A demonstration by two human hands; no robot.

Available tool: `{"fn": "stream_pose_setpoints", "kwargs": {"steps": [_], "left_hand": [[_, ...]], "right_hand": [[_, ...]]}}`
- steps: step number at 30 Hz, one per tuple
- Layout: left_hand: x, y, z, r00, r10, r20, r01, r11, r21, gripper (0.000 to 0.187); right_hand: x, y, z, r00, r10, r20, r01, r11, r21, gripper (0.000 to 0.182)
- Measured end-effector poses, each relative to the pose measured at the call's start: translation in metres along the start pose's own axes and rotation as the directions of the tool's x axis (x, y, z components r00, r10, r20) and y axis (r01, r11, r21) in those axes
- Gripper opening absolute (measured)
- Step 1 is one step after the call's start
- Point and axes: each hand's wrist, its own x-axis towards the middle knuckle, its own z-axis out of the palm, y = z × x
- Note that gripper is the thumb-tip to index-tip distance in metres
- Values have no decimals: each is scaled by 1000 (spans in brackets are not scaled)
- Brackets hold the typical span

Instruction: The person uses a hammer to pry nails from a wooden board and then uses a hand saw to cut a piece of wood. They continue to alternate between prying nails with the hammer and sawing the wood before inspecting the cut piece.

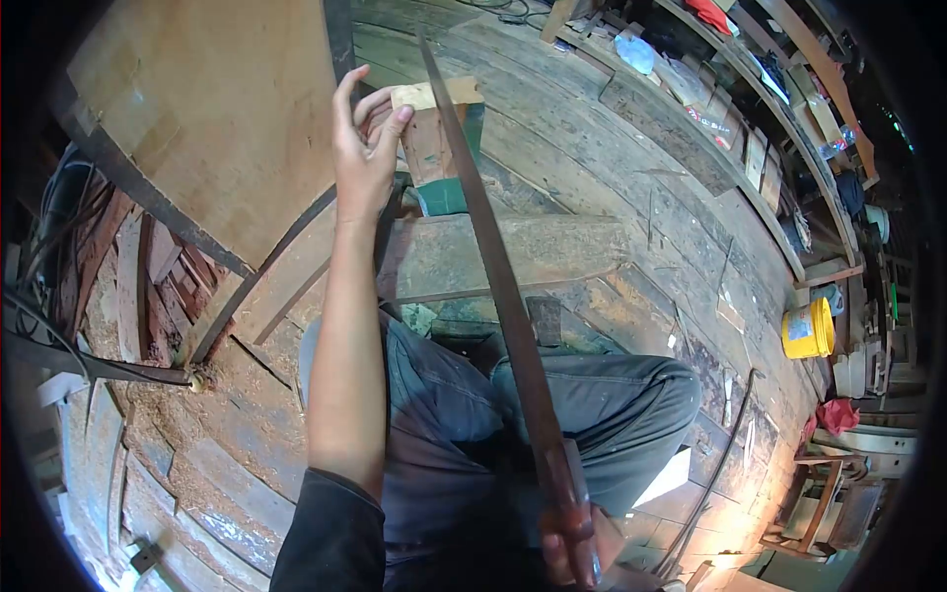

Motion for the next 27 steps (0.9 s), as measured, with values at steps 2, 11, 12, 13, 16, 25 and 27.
{"fn": "stream_pose_setpoints", "kwargs": {"steps": [2,11,12,13,16,25,27], "left_hand": [[-2,5,7,999,-14,52,14,1000,12,61],[-18,18,14,982,-85,169,85,996,9,62],[-19,18,14,982,-79,174,79,997,7,62],[-21,16,14,986,-45,159,37,998,59,62],[-22,6,16,992,64,109,-81,982,168,59],[-4,-6,14,998,65,27,-67,992,106,58],[-9,-3,20,997,46,64,-53,992,115,58]], "right_hand": [[-12,-9,5,941,328,-80,-322,944,79,5],[160,31,65,935,193,-298,-81,933,350,9],[180,38,69,936,98,-339,23,942,335,8],[194,42,72,934,95,-345,27,943,333,8],[206,42,76,926,102,-365,49,923,383,6],[-24,19,21,989,100,-109,-104,994,-35,14],[-52,30,22,989,-52,-141,41,996,-76,13]]}}
